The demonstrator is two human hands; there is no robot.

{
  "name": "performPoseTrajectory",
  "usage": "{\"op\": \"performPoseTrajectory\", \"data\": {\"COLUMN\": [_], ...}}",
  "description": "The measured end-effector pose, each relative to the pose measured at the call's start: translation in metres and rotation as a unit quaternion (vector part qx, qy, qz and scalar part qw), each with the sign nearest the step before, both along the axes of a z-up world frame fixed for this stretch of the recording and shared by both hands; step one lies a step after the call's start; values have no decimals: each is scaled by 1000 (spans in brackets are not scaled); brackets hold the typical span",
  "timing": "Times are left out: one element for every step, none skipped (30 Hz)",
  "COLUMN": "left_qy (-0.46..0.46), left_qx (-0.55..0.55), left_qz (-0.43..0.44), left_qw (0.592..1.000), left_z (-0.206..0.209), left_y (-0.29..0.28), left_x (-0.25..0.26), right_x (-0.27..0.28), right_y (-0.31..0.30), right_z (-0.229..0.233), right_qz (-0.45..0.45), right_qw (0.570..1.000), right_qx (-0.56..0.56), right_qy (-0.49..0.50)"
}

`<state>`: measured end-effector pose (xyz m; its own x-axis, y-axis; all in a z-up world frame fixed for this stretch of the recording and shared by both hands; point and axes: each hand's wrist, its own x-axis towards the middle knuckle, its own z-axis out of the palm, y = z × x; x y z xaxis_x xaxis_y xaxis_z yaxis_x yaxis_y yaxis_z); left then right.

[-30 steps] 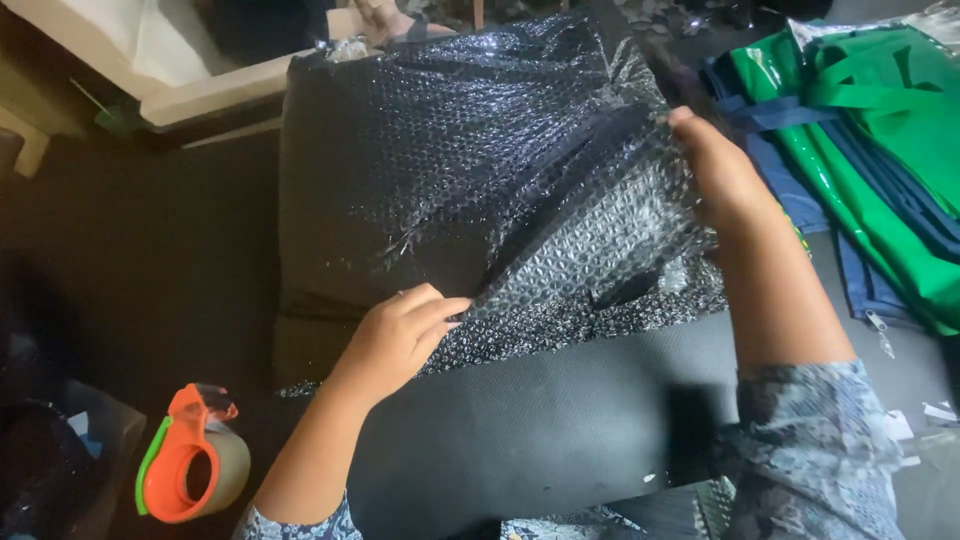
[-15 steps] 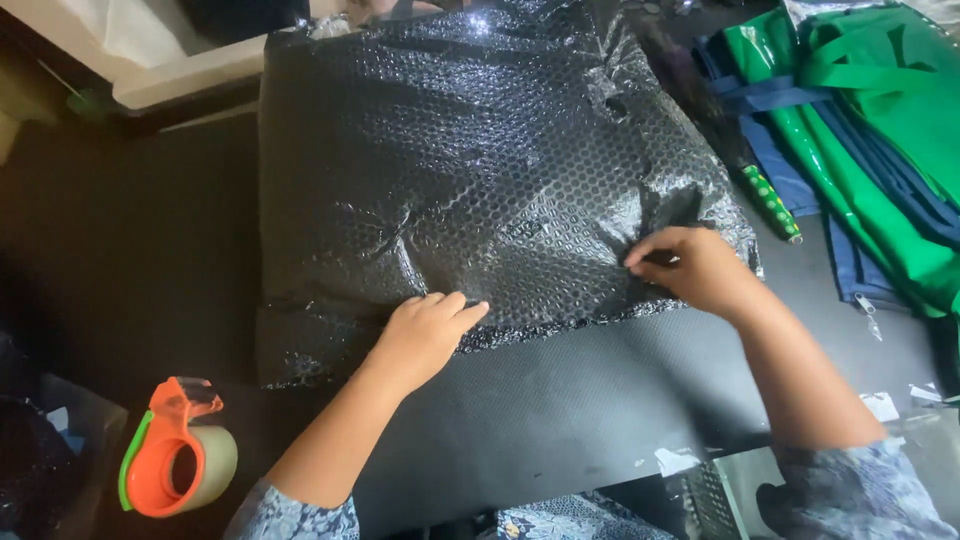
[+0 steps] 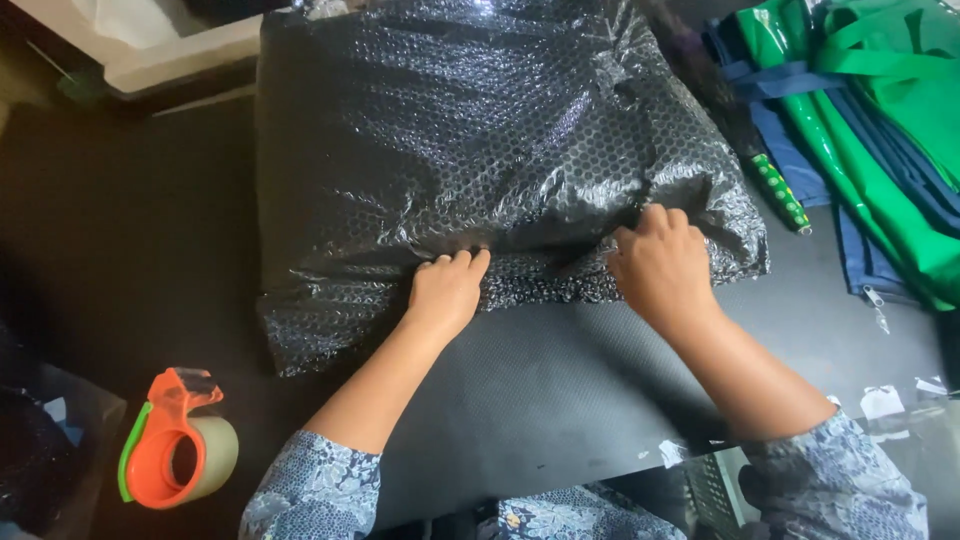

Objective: Wrapping an item in black bubble wrap, securing it with adhesive tape using a dispenser, and finishing by dusting the package with a feather duster.

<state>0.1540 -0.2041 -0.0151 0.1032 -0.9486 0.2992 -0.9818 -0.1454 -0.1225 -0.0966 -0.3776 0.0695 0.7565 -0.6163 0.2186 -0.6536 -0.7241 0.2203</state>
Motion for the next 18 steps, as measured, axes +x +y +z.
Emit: {"op": "performPoseTrajectory", "data": {"left_qy": [-12,-11,-16,-21,-21,-16,-11,-11,-8,-6,-6,22,49,50,36,25,28,12], "left_qx": [-21,-22,-37,-51,-50,-61,-72,-71,-75,-80,-79,-75,-71,-72,-80,-86,-85,-108], "left_qz": [-8,-8,-9,-9,-7,-9,-10,-11,-7,-2,-1,-8,-16,-16,-33,-51,-52,-82], "left_qw": [1000,1000,999,998,999,998,997,997,997,997,997,997,996,996,996,995,995,991], "left_z": [3,6,9,12,13,14,15,15,14,14,22,30,38,36,35,32,19,7], "left_y": [2,2,3,6,8,8,8,8,8,9,12,15,17,16,16,17,15,11], "left_x": [-2,-4,-7,-8,-9,-9,-10,-11,-12,-12,-16,-19,-23,-25,-27,-31,-30,-29], "right_x": [-2,3,8,15,22,30,38,45,52,60,62,65,67,67,67,66,64,63], "right_y": [9,16,23,29,36,41,47,38,30,22,18,13,8,12,15,19,19,17], "right_z": [7,5,3,3,4,5,7,-2,-11,-20,-23,-26,-29,-24,-19,-15,-16,-15], "right_qz": [70,70,160,251,252,302,350,350,332,314,316,297,278,278,264,249,247,251], "right_qw": [994,995,981,957,956,943,924,924,935,945,944,948,949,949,951,953,953,952], "right_qx": [-48,-49,-25,-1,0,46,92,93,75,58,58,100,143,143,156,172,174,177], "right_qy": [-62,-61,-105,-149,-148,-134,-120,-120,-98,-75,-75,-57,-38,-38,-25,-10,-8,-5]}}
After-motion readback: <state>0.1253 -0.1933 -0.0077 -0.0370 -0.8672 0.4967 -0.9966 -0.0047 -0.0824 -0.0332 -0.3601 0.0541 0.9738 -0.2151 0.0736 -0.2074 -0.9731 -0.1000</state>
